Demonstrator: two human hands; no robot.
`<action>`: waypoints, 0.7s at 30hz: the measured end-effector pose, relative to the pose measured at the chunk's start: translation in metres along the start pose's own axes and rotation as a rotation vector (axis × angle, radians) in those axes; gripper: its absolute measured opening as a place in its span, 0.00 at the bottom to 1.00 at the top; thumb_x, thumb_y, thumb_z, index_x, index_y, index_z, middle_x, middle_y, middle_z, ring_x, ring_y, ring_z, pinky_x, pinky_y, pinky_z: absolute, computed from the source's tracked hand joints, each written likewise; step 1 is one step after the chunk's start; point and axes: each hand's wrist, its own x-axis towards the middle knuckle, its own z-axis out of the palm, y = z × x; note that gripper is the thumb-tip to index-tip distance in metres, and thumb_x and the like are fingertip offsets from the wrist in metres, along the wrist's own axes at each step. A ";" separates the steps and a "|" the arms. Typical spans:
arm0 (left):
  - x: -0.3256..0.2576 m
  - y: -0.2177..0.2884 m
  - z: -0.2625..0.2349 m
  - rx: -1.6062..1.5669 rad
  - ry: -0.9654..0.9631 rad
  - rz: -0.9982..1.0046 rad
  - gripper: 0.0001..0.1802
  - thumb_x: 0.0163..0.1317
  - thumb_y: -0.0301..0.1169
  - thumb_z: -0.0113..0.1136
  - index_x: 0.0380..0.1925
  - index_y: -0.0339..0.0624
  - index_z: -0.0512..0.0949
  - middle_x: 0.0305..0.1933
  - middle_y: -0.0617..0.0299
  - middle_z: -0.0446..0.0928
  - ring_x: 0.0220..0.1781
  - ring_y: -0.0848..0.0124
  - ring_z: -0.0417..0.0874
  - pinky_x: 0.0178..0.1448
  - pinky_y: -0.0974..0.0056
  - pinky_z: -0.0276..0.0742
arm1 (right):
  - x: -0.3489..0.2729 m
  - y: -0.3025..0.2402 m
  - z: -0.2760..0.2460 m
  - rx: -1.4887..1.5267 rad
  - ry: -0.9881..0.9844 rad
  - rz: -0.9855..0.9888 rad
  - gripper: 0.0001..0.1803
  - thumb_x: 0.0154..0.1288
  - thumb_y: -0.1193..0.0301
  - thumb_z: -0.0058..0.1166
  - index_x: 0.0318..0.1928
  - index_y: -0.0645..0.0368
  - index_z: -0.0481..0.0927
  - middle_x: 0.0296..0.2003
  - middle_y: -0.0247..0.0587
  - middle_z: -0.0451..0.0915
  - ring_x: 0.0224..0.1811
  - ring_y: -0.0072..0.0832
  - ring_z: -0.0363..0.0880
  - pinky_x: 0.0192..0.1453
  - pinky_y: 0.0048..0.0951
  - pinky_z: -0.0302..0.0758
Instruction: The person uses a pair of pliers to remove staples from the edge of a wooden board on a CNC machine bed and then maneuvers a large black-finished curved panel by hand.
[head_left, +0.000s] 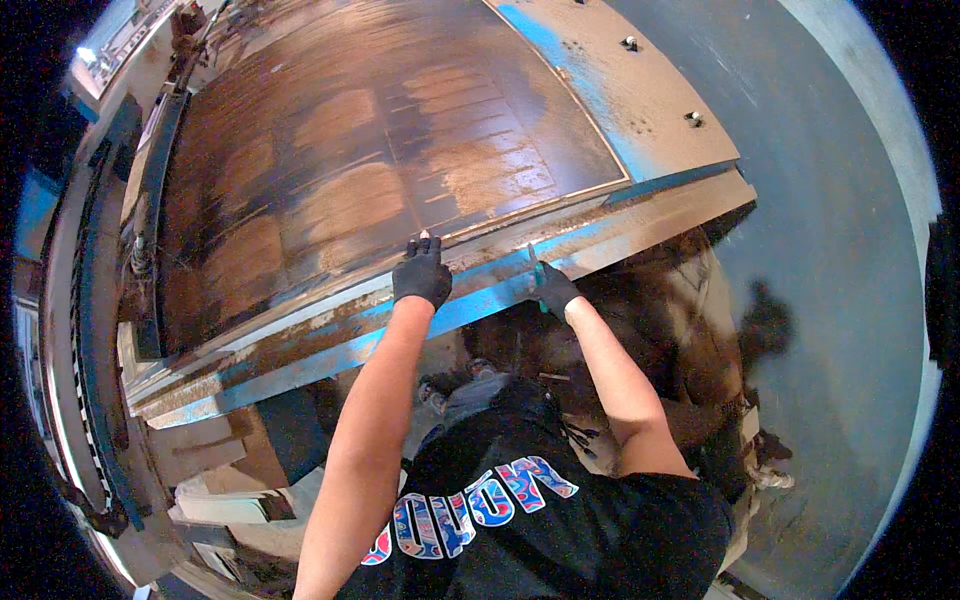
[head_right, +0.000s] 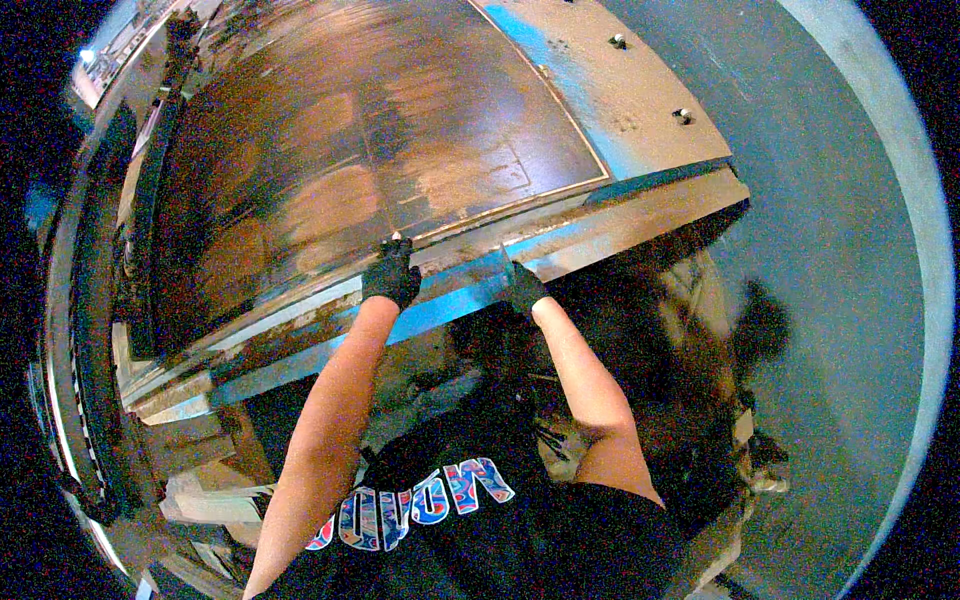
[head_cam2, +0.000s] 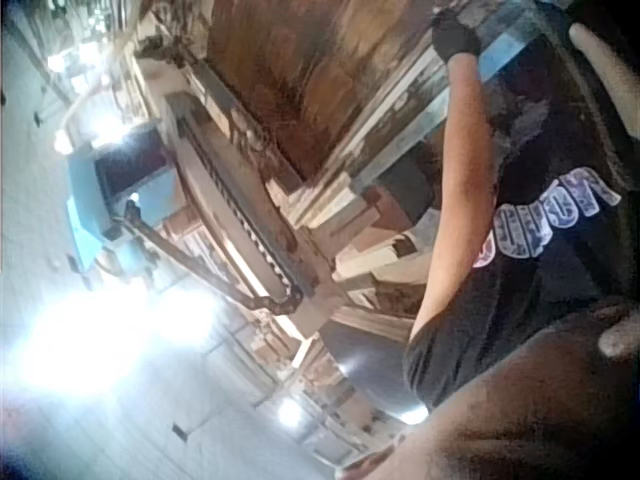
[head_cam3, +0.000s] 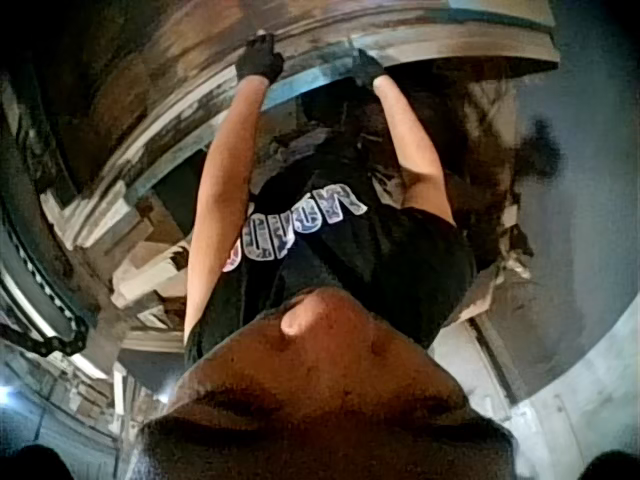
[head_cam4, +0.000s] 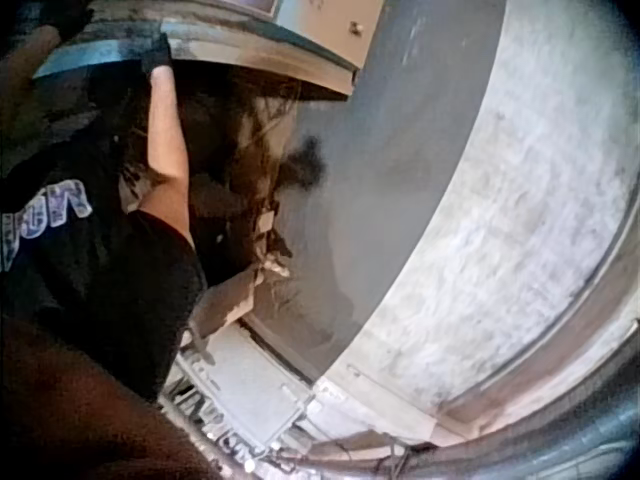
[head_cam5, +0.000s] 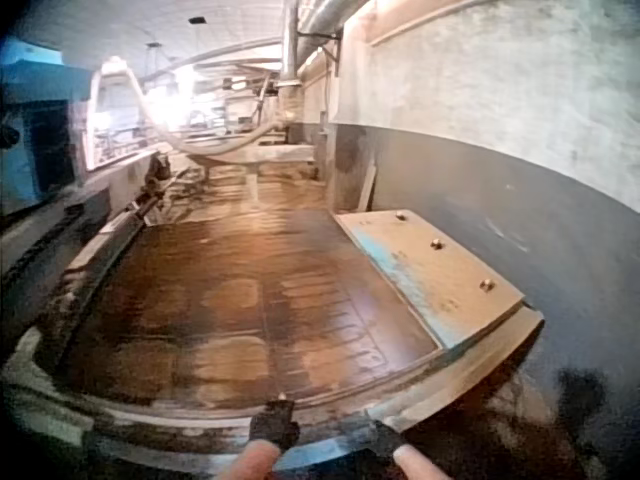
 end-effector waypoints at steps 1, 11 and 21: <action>0.000 -0.002 0.000 0.025 -0.004 -0.001 0.33 0.57 0.37 0.50 0.64 0.49 0.58 0.72 0.58 0.52 0.72 0.60 0.55 0.64 0.52 0.65 | 0.000 -0.002 -0.005 0.436 -0.145 0.149 0.16 0.61 0.59 0.53 0.44 0.55 0.72 0.38 0.39 0.78 0.37 0.30 0.79 0.35 0.34 0.77; 0.000 0.008 -0.007 0.019 -0.059 -0.027 0.32 0.58 0.39 0.49 0.65 0.51 0.58 0.72 0.59 0.51 0.72 0.60 0.54 0.64 0.51 0.65 | -0.002 -0.004 -0.016 0.526 -0.028 0.142 0.09 0.60 0.65 0.56 0.37 0.53 0.74 0.29 0.33 0.77 0.31 0.23 0.76 0.32 0.28 0.73; 0.002 0.001 0.003 0.034 -0.003 -0.017 0.32 0.58 0.40 0.51 0.64 0.53 0.59 0.72 0.58 0.51 0.70 0.58 0.58 0.61 0.50 0.68 | 0.032 0.014 -0.073 0.387 0.175 -0.045 0.24 0.58 0.69 0.51 0.56 0.52 0.63 0.49 0.50 0.73 0.49 0.45 0.73 0.50 0.42 0.73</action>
